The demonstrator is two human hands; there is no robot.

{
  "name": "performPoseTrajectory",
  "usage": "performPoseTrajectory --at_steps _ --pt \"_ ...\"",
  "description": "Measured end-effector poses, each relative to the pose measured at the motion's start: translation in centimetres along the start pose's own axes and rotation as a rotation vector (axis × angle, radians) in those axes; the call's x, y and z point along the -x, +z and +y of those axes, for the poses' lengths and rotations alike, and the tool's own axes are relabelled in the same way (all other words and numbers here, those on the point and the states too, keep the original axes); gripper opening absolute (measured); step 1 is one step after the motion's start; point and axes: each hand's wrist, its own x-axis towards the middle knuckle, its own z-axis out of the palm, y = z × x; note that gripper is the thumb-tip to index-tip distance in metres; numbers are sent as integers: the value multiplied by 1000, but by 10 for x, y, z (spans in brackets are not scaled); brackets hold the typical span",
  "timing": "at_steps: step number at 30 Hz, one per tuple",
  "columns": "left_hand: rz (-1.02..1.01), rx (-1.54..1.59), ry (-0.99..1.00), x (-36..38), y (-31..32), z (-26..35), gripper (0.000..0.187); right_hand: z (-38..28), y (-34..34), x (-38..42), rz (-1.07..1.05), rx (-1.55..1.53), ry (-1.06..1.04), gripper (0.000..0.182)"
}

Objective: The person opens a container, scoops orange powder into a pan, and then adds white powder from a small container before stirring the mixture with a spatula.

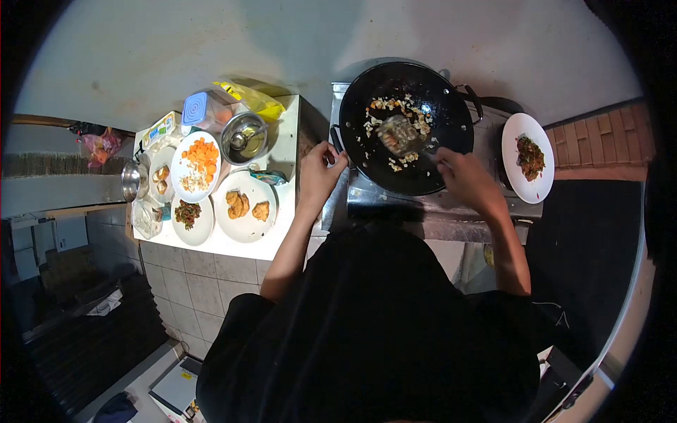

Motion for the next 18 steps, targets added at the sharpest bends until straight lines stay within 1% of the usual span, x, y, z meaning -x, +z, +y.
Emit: performPoseTrajectory --at_steps 1,3,4,5,6,7,8,11,12,14,15,17,18 --pt "8 11 15 0 1 -2 24 -7 3 1 -3 1 -2 17" --pt "11 19 32 1 1 -2 24 -19 10 3 -69 -55 -163 17" --pt "2 18 17 1 1 -1 24 -9 23 -6 -56 -74 -186 18" --pt "-7 17 2 1 1 -1 24 5 34 -15 -53 -76 -182 18" --pt "-9 16 5 1 1 -1 24 22 41 -23 20 -24 -144 17" --pt "-14 15 9 1 0 -2 24 22 37 -25 92 31 -108 15" --pt "-13 15 12 -1 0 -2 24 23 29 -22 89 28 -57 15" --pt "-14 6 -12 0 -1 0 25 8 2 8 120 24 -102 16" --pt "-16 7 -13 0 -1 0 25 0 -6 16 118 25 -101 16" --pt "-18 -1 1 0 -1 1 25 -15 -13 26 -63 -30 -72 17" --pt "-24 0 5 0 -1 1 25 -12 -3 23 -60 -31 -67 17" --pt "-23 14 -9 -1 0 -1 25 1 27 7 -59 -16 -144 18" --pt "-24 12 -7 -1 -1 0 25 2 30 0 -41 81 -109 18"
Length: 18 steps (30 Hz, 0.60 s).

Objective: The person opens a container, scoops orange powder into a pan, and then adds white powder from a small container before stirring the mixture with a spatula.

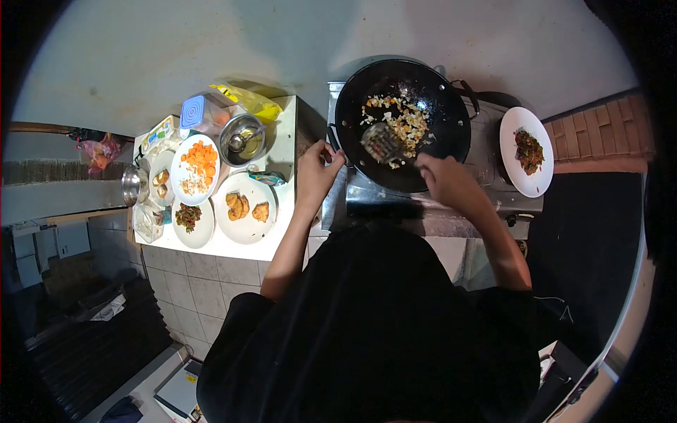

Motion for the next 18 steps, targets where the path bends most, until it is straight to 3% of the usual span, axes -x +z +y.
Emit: performPoseTrajectory --at_steps 4,7,11,13,16,18 --pt "7 -1 14 -1 -1 0 24 21 -27 -5 1 67 142 17" --pt "25 -7 23 2 0 -3 24 21 -60 6 -123 35 -13 20" --pt "16 16 -21 1 3 -2 23 28 -26 -25 -93 10 2 19" --pt "6 15 -45 1 1 2 23 33 -14 -38 45 -9 79 19" --pt "16 5 7 1 -2 2 24 32 -21 -20 -73 120 147 18" --pt "39 10 13 2 1 2 24 21 -24 -25 -64 38 104 18"
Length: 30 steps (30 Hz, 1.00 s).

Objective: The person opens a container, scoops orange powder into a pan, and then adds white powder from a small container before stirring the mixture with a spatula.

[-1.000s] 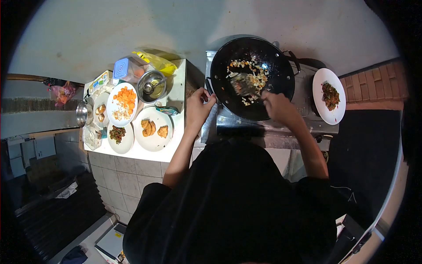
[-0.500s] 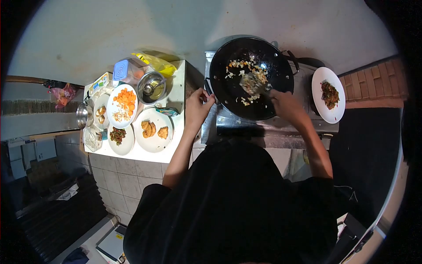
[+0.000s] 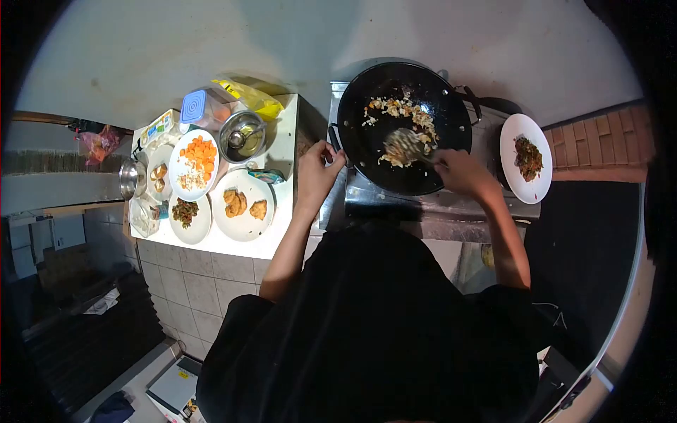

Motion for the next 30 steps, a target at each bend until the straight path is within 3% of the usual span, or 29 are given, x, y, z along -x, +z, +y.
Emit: performPoseTrajectory --at_steps 2,4,8,10,13,17,20,23,25,27,30 --pt "-8 6 -7 0 0 2 24 -1 4 -3 16 -96 -27 19" --pt "-12 7 -12 -1 0 2 24 3 12 -13 169 -110 9 19" --pt "-19 -16 -33 0 -1 1 24 10 15 0 47 -121 -63 20" --pt "-24 -13 -39 -1 1 2 24 8 19 -10 222 -121 -108 21" --pt "-22 -17 -17 -1 -2 0 24 1 6 -14 262 -119 -70 20" --pt "-29 -25 -17 -1 -1 3 24 -4 0 -30 242 -155 -167 19" --pt "-21 -19 -19 -3 -3 3 24 14 6 -31 213 -48 -63 19" --pt "1 10 -11 0 -1 1 24 10 2 -9 40 -9 -12 20" --pt "3 3 -18 0 2 0 24 13 13 -20 97 -169 -166 21" --pt "-28 -15 -27 0 0 1 25 13 16 -23 146 -205 -146 21" --pt "-41 -22 -15 -2 -4 3 24 4 7 -2 115 -11 88 19"
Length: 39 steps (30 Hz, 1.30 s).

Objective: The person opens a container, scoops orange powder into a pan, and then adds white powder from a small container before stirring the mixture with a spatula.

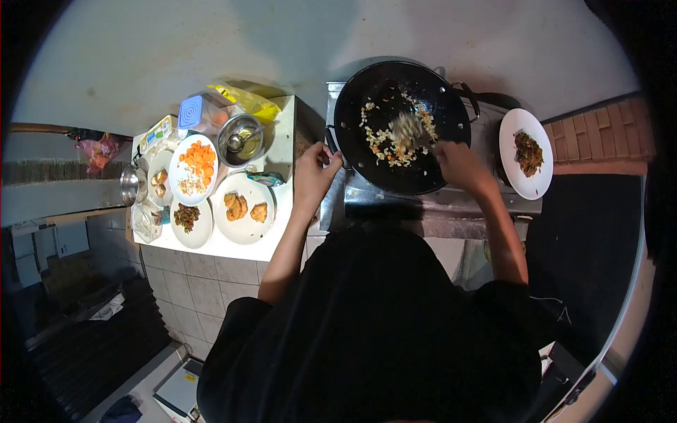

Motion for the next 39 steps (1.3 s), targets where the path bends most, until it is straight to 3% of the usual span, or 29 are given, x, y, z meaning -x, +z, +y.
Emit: performPoseTrajectory --at_steps 3,7,10,12,16,19,21,23,24,26,30,32,35,39 --pt "15 19 -7 2 2 0 24 4 7 2 9 -166 -206 20" --pt "5 -9 12 -1 3 -3 24 -5 1 -12 65 -142 -71 22" --pt "-3 11 -14 1 2 -5 24 -5 -10 0 -24 -31 -16 22" --pt "9 16 -12 3 4 -3 24 1 1 -2 -63 -121 -268 27" --pt "22 -7 13 4 7 -5 24 -13 5 -14 -4 -235 -92 26" --pt "31 -15 35 3 4 -6 26 4 -1 0 -103 52 15 25" --pt "20 -13 12 3 6 -6 26 -4 -4 3 -189 36 -30 26" --pt "10 -8 -13 3 6 -4 26 0 15 -13 3 -159 -205 24" --pt "4 -7 -41 4 6 -3 25 1 15 -16 8 -162 -198 24" --pt "6 -12 -7 3 6 -5 25 -3 11 -21 -24 16 66 25" --pt "9 19 -16 4 5 -4 24 -1 -23 8 -126 30 -10 24" --pt "9 11 -28 5 4 -1 24 5 -27 11 -6 -26 -166 23" --pt "3 8 -19 6 6 -3 24 15 -31 -7 0 103 -15 24" --pt "27 -4 13 5 5 -2 24 7 -36 -6 -162 75 -55 24"
